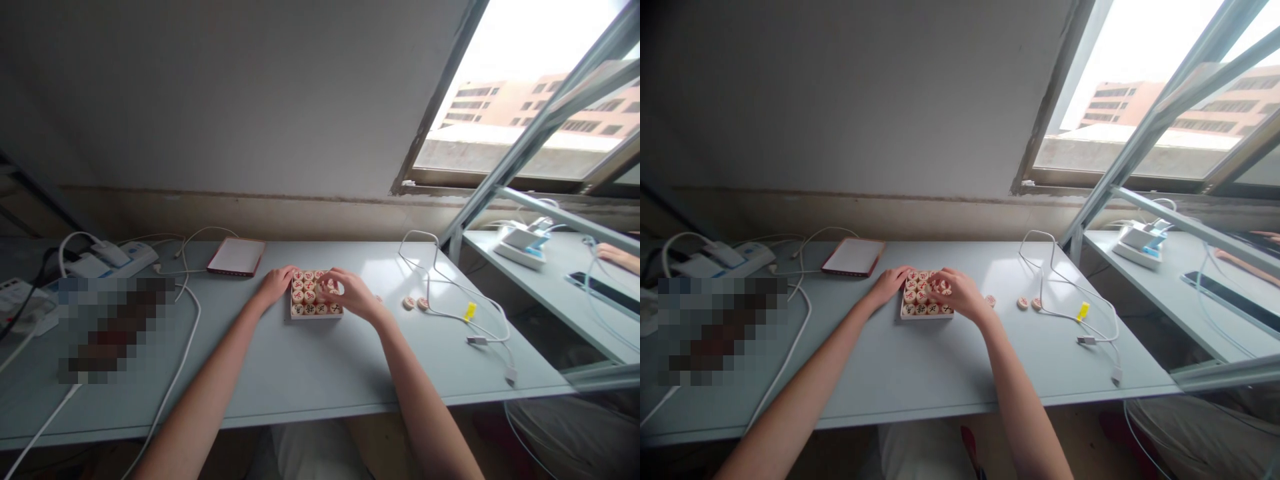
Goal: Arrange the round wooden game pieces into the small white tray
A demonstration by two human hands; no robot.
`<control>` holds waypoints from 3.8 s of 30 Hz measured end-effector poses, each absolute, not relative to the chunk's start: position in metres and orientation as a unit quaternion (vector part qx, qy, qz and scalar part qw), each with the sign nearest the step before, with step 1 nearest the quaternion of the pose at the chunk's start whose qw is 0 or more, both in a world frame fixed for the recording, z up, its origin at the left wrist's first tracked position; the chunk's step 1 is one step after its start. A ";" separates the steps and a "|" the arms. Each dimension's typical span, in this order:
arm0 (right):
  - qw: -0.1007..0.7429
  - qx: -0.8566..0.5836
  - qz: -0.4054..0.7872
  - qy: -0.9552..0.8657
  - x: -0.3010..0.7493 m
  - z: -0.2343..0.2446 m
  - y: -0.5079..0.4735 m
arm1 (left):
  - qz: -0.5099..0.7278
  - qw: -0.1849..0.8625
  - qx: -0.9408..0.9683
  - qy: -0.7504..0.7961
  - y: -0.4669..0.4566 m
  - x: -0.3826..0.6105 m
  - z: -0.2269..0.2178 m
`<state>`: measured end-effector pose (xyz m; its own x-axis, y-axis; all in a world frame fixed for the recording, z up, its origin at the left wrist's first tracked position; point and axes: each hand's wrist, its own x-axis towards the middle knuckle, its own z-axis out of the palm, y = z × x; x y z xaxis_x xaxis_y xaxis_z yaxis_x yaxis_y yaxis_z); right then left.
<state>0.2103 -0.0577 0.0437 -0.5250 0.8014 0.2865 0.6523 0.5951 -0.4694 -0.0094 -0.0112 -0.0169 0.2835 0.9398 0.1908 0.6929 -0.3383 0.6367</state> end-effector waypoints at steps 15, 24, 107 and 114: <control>0.199 -0.338 0.128 -0.911 0.175 0.031 -0.072 | 0.277 0.208 0.770 0.536 -0.013 -0.008 -0.014; 0.201 -0.335 0.127 -0.912 0.174 0.032 -0.070 | 0.273 0.209 0.768 0.540 -0.013 -0.008 -0.015; 0.255 -0.580 -0.021 -0.773 0.200 0.017 -0.118 | 0.279 0.219 0.774 0.525 -0.010 -0.011 -0.017; 0.246 -0.565 -0.043 -0.786 0.200 0.012 -0.119 | 0.278 0.217 0.774 0.525 -0.011 -0.011 -0.018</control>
